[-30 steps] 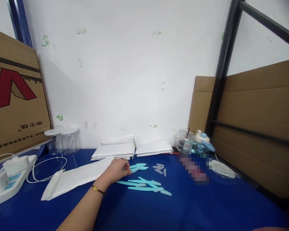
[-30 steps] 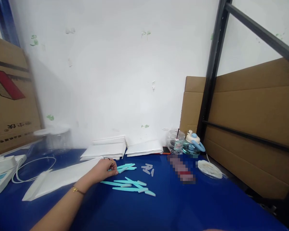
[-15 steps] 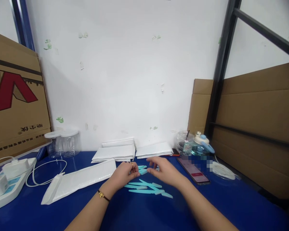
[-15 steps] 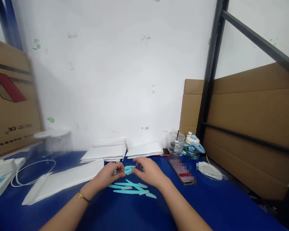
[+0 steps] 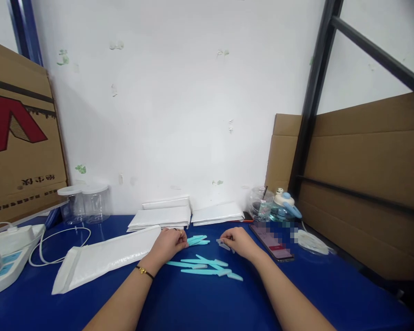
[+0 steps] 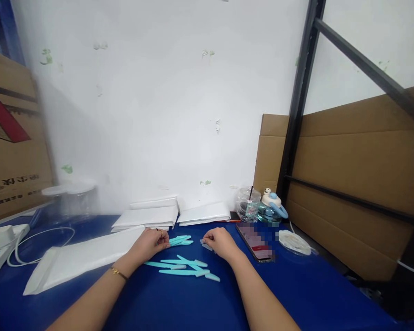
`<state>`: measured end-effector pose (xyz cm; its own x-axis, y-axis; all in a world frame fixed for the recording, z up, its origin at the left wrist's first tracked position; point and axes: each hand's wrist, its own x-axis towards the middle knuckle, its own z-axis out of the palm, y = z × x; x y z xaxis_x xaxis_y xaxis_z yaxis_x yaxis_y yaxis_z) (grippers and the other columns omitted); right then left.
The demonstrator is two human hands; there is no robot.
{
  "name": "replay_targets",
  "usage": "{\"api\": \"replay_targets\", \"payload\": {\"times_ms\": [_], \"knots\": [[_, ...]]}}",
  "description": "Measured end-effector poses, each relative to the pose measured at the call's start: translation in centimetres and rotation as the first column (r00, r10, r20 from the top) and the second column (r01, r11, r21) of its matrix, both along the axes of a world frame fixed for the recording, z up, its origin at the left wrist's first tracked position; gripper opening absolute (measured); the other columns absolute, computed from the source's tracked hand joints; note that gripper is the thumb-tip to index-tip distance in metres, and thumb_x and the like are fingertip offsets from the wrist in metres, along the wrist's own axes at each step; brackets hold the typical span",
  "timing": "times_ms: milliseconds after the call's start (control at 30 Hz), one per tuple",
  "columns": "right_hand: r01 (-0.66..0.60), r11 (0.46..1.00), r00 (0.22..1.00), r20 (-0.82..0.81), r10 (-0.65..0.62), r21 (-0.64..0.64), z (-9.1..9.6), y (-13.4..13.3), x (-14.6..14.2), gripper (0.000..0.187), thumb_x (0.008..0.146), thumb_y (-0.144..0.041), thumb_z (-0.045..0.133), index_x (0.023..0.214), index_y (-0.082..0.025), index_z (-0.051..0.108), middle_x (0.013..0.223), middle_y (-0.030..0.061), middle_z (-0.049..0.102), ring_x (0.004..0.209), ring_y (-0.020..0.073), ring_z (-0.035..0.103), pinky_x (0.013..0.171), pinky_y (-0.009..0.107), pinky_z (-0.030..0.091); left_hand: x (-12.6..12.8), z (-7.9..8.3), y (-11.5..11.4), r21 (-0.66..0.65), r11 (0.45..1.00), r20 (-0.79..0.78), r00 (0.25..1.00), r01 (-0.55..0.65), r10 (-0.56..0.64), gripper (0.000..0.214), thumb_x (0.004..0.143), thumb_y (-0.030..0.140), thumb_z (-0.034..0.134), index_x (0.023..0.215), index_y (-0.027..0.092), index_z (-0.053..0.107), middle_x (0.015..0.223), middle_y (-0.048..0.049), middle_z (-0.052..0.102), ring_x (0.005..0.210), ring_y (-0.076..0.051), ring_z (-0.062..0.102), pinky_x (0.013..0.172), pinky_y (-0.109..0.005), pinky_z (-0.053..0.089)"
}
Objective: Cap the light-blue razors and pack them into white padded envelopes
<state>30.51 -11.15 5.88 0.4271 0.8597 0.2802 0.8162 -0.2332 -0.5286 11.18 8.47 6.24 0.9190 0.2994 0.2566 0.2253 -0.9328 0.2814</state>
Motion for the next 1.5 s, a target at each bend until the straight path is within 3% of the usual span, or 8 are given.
{"api": "replay_targets", "payload": {"times_ms": [100,267,467,567,733,1133,1333,1500], "knots": [[0.010,1.000,0.998,0.057,-0.012,0.023,-0.2,-0.6,0.0,0.015,0.072,-0.031,0.066,0.077,-0.018,0.070,0.076,0.0024,0.062,0.065,0.0135,0.054,0.058,0.022,0.038,0.0,-0.5,0.3,0.029,1.000,0.016,1.000,-0.011,0.010,0.011,0.078,0.032,0.060,0.083,0.025,0.065,0.084,0.0017,0.065,0.082,-0.017,0.058,0.076,-0.027,0.035],[-0.222,0.963,0.975,-0.068,0.213,-0.156,-0.3,-1.1,-1.4,0.018,0.062,-0.032,0.074,0.072,-0.018,0.068,0.069,-0.0016,0.057,0.059,0.0106,0.050,0.049,0.018,0.034,-0.1,-0.3,-1.0,-0.042,0.998,0.065,0.997,0.048,-0.045,0.018,0.080,0.038,0.057,0.088,0.025,0.065,0.091,0.0010,0.064,0.087,-0.017,0.057,0.077,-0.026,0.036],[-0.198,0.973,0.980,-0.032,0.196,-0.117,-0.8,-0.7,-1.7,0.009,0.068,-0.019,0.067,0.076,-0.017,0.063,0.076,-0.0009,0.057,0.064,0.0109,0.052,0.056,0.019,0.037,-0.4,0.6,-2.8,-0.055,0.976,0.001,0.977,0.212,-0.212,0.018,0.077,0.041,0.061,0.086,0.027,0.067,0.085,0.0032,0.066,0.084,-0.016,0.057,0.081,-0.026,0.033],[-0.168,0.981,0.984,0.045,0.173,-0.093,-0.9,-0.5,-1.7,0.023,0.065,-0.021,0.071,0.086,-0.019,0.062,0.081,-0.0011,0.055,0.070,0.0122,0.051,0.062,0.020,0.037,-0.3,0.4,-2.9,-0.086,0.976,-0.054,0.978,0.199,-0.204,0.017,0.075,0.039,0.061,0.082,0.025,0.067,0.075,0.0030,0.065,0.073,-0.014,0.057,0.071,-0.023,0.035],[-0.155,0.982,0.987,0.032,0.159,-0.109,-1.2,-0.2,-1.7,0.007,0.070,-0.019,0.066,0.076,-0.017,0.062,0.078,0.0002,0.054,0.069,0.0123,0.050,0.061,0.021,0.037,-0.3,0.0,-2.8,-0.126,0.974,-0.068,0.978,0.188,-0.197,0.020,0.078,0.040,0.056,0.076,0.022,0.066,0.070,0.0028,0.064,0.064,-0.011,0.055,0.060,-0.020,0.034],[-0.135,0.991,0.973,-0.190,0.132,-0.005,-1.3,0.6,-1.1,0.007,0.069,-0.020,0.068,0.071,-0.016,0.063,0.066,-0.0007,0.064,0.059,0.0105,0.055,0.050,0.017,0.037,-0.2,1.2,-1.3,0.094,0.995,-0.038,0.999,0.040,-0.037,0.014,0.080,0.034,0.055,0.076,0.025,0.065,0.080,0.0016,0.066,0.080,-0.017,0.057,0.075,-0.029,0.031],[-0.039,0.999,0.984,-0.174,0.036,-0.015,-0.7,-1.2,0.8,0.012,0.067,-0.024,0.069,0.071,-0.015,0.063,0.064,0.0009,0.066,0.058,0.0123,0.057,0.050,0.019,0.038,-1.7,1.5,1.2,0.068,0.993,-0.030,0.995,-0.091,0.093,0.010,0.075,0.032,0.059,0.073,0.025,0.065,0.078,0.0021,0.065,0.078,-0.017,0.057,0.073,-0.028,0.034],[-0.253,0.935,0.944,-0.275,0.183,-0.247,0.6,-2.9,0.3,0.030,0.052,-0.040,0.080,0.066,-0.016,0.066,0.060,-0.0017,0.063,0.054,0.0121,0.054,0.047,0.019,0.037,-1.5,1.4,-0.5,-0.068,0.998,0.022,1.000,-0.002,0.004,0.022,0.073,0.042,0.061,0.083,0.024,0.066,0.084,0.0005,0.063,0.080,-0.017,0.057,0.069,-0.025,0.037]]}}
